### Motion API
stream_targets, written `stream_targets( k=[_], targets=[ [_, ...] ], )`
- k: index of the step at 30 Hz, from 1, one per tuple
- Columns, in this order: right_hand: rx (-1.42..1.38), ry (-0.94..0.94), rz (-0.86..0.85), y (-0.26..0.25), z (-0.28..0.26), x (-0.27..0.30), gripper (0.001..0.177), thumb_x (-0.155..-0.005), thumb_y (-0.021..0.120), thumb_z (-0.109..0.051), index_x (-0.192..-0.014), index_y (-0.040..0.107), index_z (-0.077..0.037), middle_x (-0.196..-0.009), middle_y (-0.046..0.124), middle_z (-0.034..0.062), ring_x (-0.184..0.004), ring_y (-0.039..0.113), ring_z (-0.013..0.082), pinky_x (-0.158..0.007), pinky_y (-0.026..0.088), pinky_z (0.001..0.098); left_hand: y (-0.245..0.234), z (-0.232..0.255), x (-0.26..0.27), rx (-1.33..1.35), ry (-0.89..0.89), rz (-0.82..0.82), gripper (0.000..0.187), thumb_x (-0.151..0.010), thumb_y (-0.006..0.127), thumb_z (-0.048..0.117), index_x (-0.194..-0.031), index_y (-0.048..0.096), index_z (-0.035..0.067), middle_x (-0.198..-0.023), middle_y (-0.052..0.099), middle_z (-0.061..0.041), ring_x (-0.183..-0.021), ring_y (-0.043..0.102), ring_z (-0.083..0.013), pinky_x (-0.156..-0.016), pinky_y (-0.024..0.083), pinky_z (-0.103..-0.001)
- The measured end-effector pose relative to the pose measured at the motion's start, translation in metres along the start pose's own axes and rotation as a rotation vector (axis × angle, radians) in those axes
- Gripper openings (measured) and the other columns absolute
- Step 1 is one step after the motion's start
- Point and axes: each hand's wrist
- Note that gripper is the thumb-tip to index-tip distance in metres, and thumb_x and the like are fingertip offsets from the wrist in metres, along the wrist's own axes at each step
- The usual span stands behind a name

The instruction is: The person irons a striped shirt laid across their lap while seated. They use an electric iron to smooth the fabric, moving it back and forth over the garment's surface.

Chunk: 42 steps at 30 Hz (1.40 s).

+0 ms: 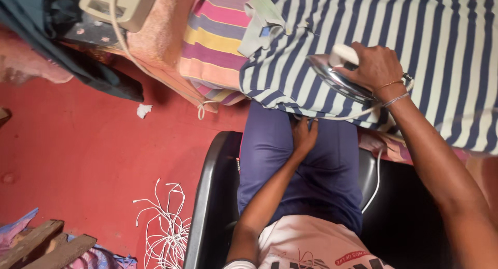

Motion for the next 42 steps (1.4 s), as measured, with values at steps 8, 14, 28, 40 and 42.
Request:
stream_targets(
  k=[8,14,28,40,42],
  targets=[
    [0.038,-0.045,-0.073,0.001,-0.006,-0.010,0.069,-0.092,0.067,-0.076,-0.100,0.075,-0.008,-0.057,0.065,0.0092,-0.046,0.065,0.0212,-0.044,0.051,0.0339,-0.013,0.022,0.003,0.018,-0.104,-0.071,0.046,-0.097,0.059,0.030,-0.133,0.059,0.001,-0.125,0.067,-0.027,-0.118,0.063,-0.0431,-0.100,0.047,-0.047],
    [-0.040,-0.109,-0.025,0.006,-0.019,-0.022,0.071,-0.093,0.064,-0.076,-0.104,0.076,-0.007,-0.058,0.066,0.0103,-0.048,0.066,0.0237,-0.046,0.052,0.0353,-0.021,0.033,0.004,0.028,-0.061,-0.075,0.042,-0.099,0.058,0.030,-0.129,0.060,0.000,-0.129,0.066,-0.027,-0.120,0.063,-0.0427,-0.101,0.048,-0.048],
    [-0.012,-0.112,-0.147,-0.016,0.006,0.035,0.065,-0.097,0.055,-0.071,-0.104,0.072,-0.009,-0.065,0.068,0.0082,-0.050,0.066,0.0229,-0.044,0.050,0.0357,-0.039,0.058,0.011,-0.033,-0.138,-0.137,0.044,-0.100,0.055,0.034,-0.130,0.062,0.004,-0.124,0.069,-0.024,-0.118,0.063,-0.0426,-0.100,0.046,-0.050],
    [0.047,-0.020,-0.219,-0.027,0.000,0.053,0.062,-0.099,0.059,-0.069,-0.106,0.071,-0.008,-0.063,0.069,0.0114,-0.055,0.070,0.0250,-0.051,0.055,0.0364,-0.031,0.056,0.010,0.119,-0.184,-0.083,0.066,-0.096,0.059,0.029,-0.147,0.032,-0.002,-0.115,0.071,-0.023,-0.111,0.066,-0.0446,-0.097,0.046,-0.050],
    [0.008,-0.057,-0.203,-0.026,-0.015,0.042,0.063,-0.101,0.058,-0.068,-0.109,0.071,-0.007,-0.065,0.070,0.0119,-0.054,0.070,0.0252,-0.050,0.055,0.0361,-0.029,0.056,0.009,0.104,-0.192,-0.074,0.066,-0.096,0.060,0.029,-0.146,0.032,-0.003,-0.113,0.073,-0.023,-0.109,0.066,-0.0453,-0.096,0.046,-0.051]
  ],
)
Point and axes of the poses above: each hand's wrist, its own x-axis away from the middle knuckle, its own y-axis out of the palm, z = x × y
